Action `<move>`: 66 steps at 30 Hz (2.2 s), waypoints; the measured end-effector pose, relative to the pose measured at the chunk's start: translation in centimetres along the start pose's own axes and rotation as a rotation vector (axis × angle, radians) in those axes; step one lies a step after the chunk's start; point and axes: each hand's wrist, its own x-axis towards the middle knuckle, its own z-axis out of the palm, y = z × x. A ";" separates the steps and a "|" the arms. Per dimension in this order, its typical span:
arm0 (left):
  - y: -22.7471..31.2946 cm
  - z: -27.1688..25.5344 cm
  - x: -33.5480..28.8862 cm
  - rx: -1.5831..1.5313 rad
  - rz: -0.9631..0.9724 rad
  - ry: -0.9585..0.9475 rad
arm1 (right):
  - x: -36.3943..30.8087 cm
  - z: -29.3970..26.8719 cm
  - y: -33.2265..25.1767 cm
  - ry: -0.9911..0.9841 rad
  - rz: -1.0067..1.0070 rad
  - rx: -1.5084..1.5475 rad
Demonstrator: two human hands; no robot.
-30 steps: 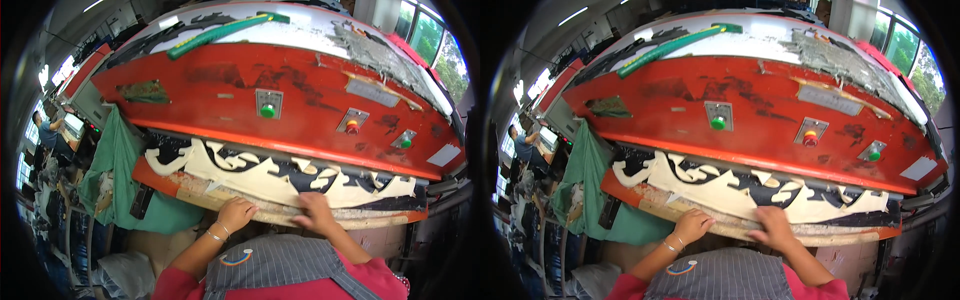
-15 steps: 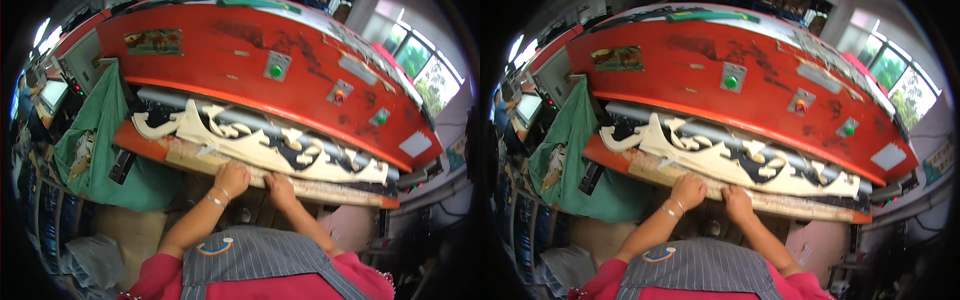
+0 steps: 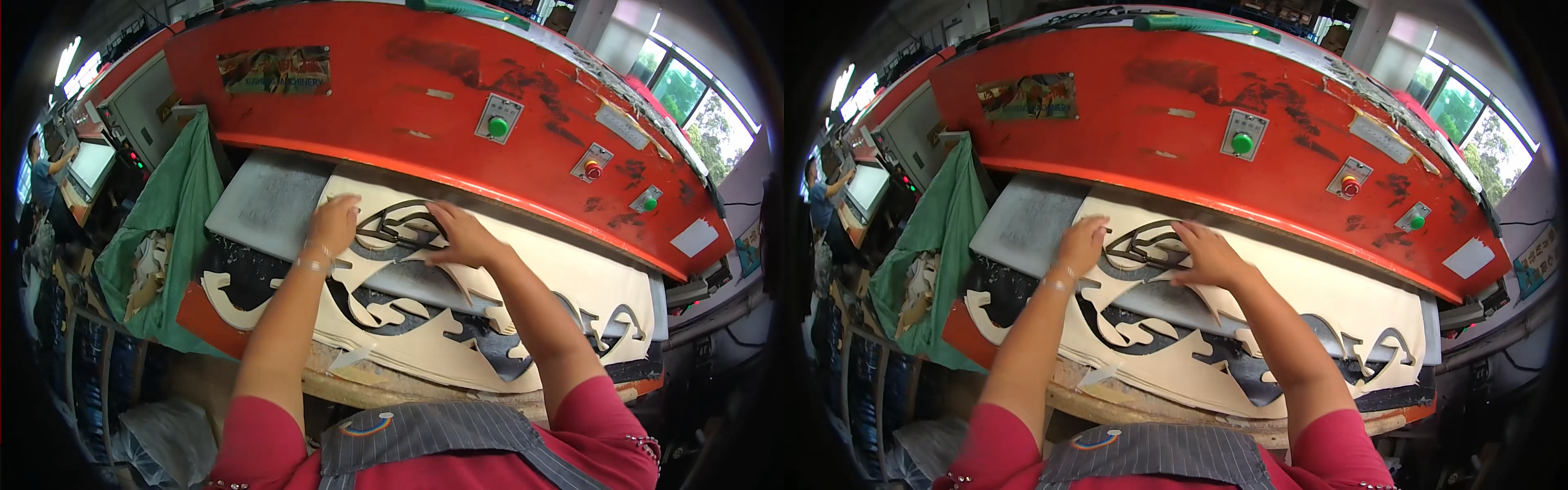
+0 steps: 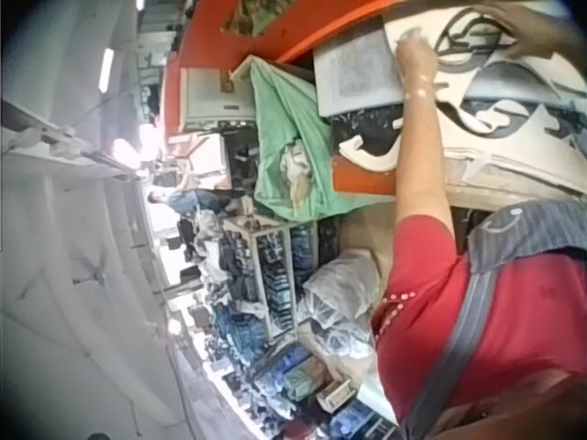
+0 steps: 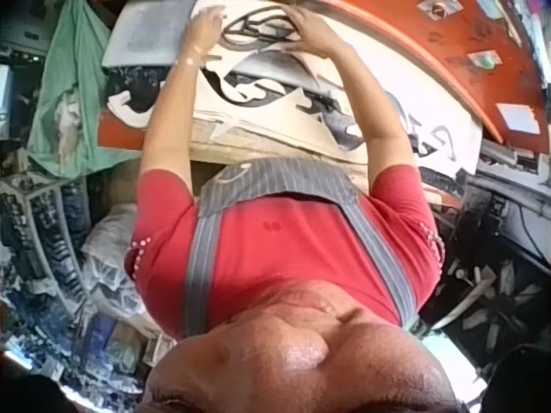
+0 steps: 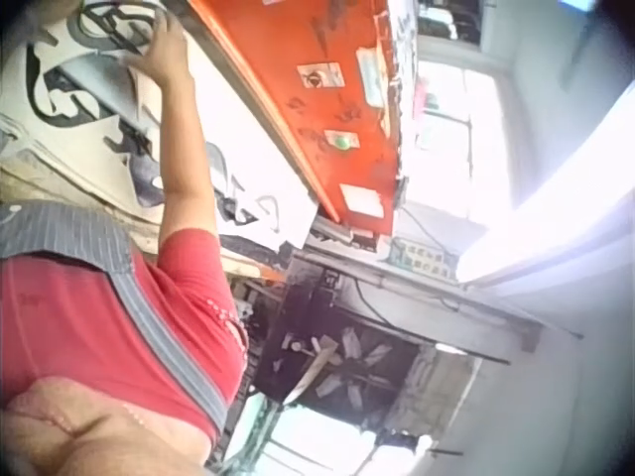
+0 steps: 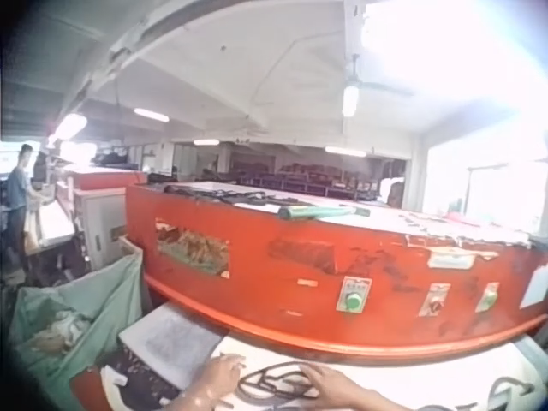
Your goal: Using a hydraulic press and metal dies to cut shoe components from a sheet of material.
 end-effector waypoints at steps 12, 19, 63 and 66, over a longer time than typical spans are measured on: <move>-3.7 1.0 -1.2 0.264 -0.065 -0.281 | 1.1 1.3 -9.7 -0.009 0.064 -0.544; -3.2 1.1 -1.2 0.347 -0.042 -0.272 | -19.8 0.3 -14.0 0.392 -0.028 -0.313; 20.1 -3.2 -21.3 -1.485 -0.417 -0.503 | -19.7 7.8 -15.6 0.588 0.110 0.659; 19.1 -1.4 -22.1 -1.630 -0.512 -0.334 | -20.0 8.1 -14.6 0.555 0.074 0.468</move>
